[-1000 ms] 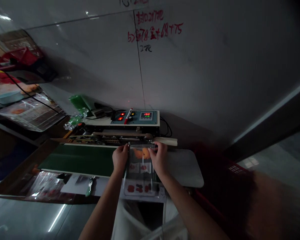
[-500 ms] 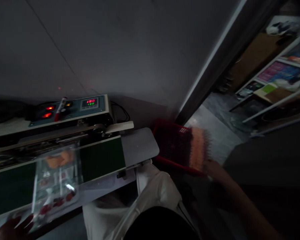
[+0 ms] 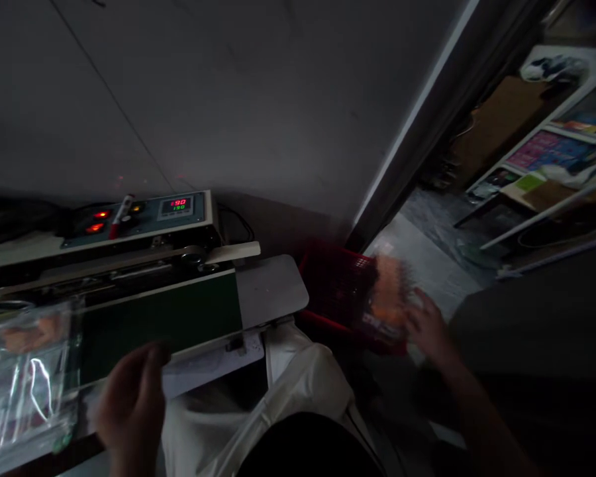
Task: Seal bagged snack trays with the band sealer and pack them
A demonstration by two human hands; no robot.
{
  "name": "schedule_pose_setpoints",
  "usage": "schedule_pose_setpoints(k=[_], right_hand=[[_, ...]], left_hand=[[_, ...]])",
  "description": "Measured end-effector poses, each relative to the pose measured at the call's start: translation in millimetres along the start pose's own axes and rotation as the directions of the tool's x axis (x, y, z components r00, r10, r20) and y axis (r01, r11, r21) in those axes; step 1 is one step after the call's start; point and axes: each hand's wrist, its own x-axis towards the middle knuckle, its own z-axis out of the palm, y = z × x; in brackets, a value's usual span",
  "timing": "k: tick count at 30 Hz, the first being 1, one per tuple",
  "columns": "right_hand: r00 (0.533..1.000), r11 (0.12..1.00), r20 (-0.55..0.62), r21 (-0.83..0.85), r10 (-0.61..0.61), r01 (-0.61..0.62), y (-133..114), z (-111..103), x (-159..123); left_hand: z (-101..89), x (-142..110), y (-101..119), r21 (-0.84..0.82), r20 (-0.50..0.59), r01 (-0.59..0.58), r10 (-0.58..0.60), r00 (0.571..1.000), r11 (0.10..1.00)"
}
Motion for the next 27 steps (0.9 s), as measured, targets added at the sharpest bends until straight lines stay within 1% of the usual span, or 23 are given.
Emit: schedule_pose_setpoints(k=[1, 2, 3, 4, 5, 6, 8, 10, 11, 12, 13, 14, 15, 16, 17, 18, 19, 20, 21, 22, 24, 25, 27], right_hand=[[0.996, 0.994, -0.066, 0.094, -0.052, 0.058, -15, -17, 18], [0.986, 0.974, -0.115, 0.179, -0.121, 0.141, -35, -37, 38], [0.969, 0.944, -0.162, 0.243, -0.187, 0.222, -58, -58, 56], [0.939, 0.902, -0.189, 0.278, -0.287, 0.331, -83, -79, 74], [0.892, 0.847, -0.209, 0.285, -0.402, 0.448, -111, -99, 90], [0.844, 0.784, -0.216, 0.313, -0.492, 0.537, -139, -116, 104], [0.754, 0.658, -0.163, 0.394, -0.637, 0.641, -194, -140, 127], [0.692, 0.566, -0.109, 0.493, -0.714, 0.661, -242, -143, 144], [0.675, 0.526, -0.093, 0.552, -0.732, 0.647, -262, -135, 151], [0.676, 0.494, -0.088, 0.615, -0.732, 0.615, -278, -122, 158], [0.708, 0.470, -0.093, 0.686, -0.700, 0.555, -292, -103, 163], [0.776, 0.450, -0.101, 0.765, -0.623, 0.461, -302, -80, 167], [0.858, 0.419, -0.090, 0.844, -0.505, 0.335, -308, -53, 168], [0.941, 0.373, -0.038, 0.912, -0.336, 0.170, -312, -24, 167], [0.980, 0.298, 0.078, 0.954, -0.182, -0.020, -313, 5, 163], [0.965, 0.225, 0.244, 0.950, -0.100, -0.217, -313, 32, 156], [0.905, 0.172, 0.413, 0.903, -0.104, -0.393, -313, 57, 147], [0.834, 0.144, 0.532, 0.846, -0.147, -0.514, -312, 79, 137], [0.781, 0.136, 0.598, 0.801, -0.177, -0.583, -311, 96, 126], [0.764, 0.132, 0.617, 0.787, -0.187, -0.603, -312, 109, 117], [0.808, 0.122, 0.572, 0.820, -0.143, -0.559, -315, 123, 103], [0.832, 0.116, 0.540, 0.841, -0.126, -0.529, -317, 125, 99], [0.854, 0.094, 0.499, 0.867, -0.147, -0.490, -322, 124, 97]], left_hand=[[6.0, 2, 11, -0.050, 0.091, -0.032, 0.036, 0.995, 0.998], [13.0, 4, 24, -0.115, 0.209, -0.078, 0.101, 0.973, 0.990], [20.8, 7, 39, -0.193, 0.329, -0.132, 0.190, 0.925, 0.972], [29.3, 10, 56, -0.275, 0.430, -0.176, 0.285, 0.857, 0.945], [37.9, 15, 74, -0.357, 0.504, -0.201, 0.369, 0.781, 0.912], [46.3, 20, 92, -0.439, 0.547, -0.201, 0.438, 0.713, 0.876], [61.2, 30, 125, -0.582, 0.566, -0.176, 0.551, 0.614, 0.794], [71.9, 38, 146, -0.673, 0.577, -0.075, 0.585, 0.570, 0.736], [75.7, 41, 149, -0.698, 0.598, 0.021, 0.566, 0.568, 0.715], [78.8, 43, 148, -0.706, 0.628, 0.139, 0.524, 0.576, 0.694], [81.2, 44, 143, -0.694, 0.664, 0.259, 0.458, 0.591, 0.672], [83.3, 44, 134, -0.668, 0.697, 0.364, 0.374, 0.611, 0.649], [85.1, 43, 121, -0.638, 0.718, 0.445, 0.277, 0.638, 0.628], [86.7, 42, 107, -0.609, 0.728, 0.503, 0.180, 0.661, 0.613], [88.1, 41, 93, -0.584, 0.728, 0.546, 0.090, 0.680, 0.601], [89.4, 39, 79, -0.564, 0.724, 0.580, 0.014, 0.690, 0.588], [90.3, 37, 66, -0.548, 0.721, 0.607, -0.043, 0.691, 0.575], [90.8, 36, 56, -0.530, 0.722, 0.628, -0.085, 0.686, 0.570], [90.9, 36, 47, -0.515, 0.717, 0.637, -0.118, 0.687, 0.573], [90.6, 37, 40, -0.508, 0.707, 0.639, -0.144, 0.693, 0.578], [89.1, 42, 32, -0.510, 0.670, 0.638, -0.199, 0.716, 0.577], [88.2, 46, 30, -0.515, 0.649, 0.645, -0.235, 0.724, 0.565], [87.5, 56, 28, -0.525, 0.612, 0.657, -0.297, 0.733, 0.541]])
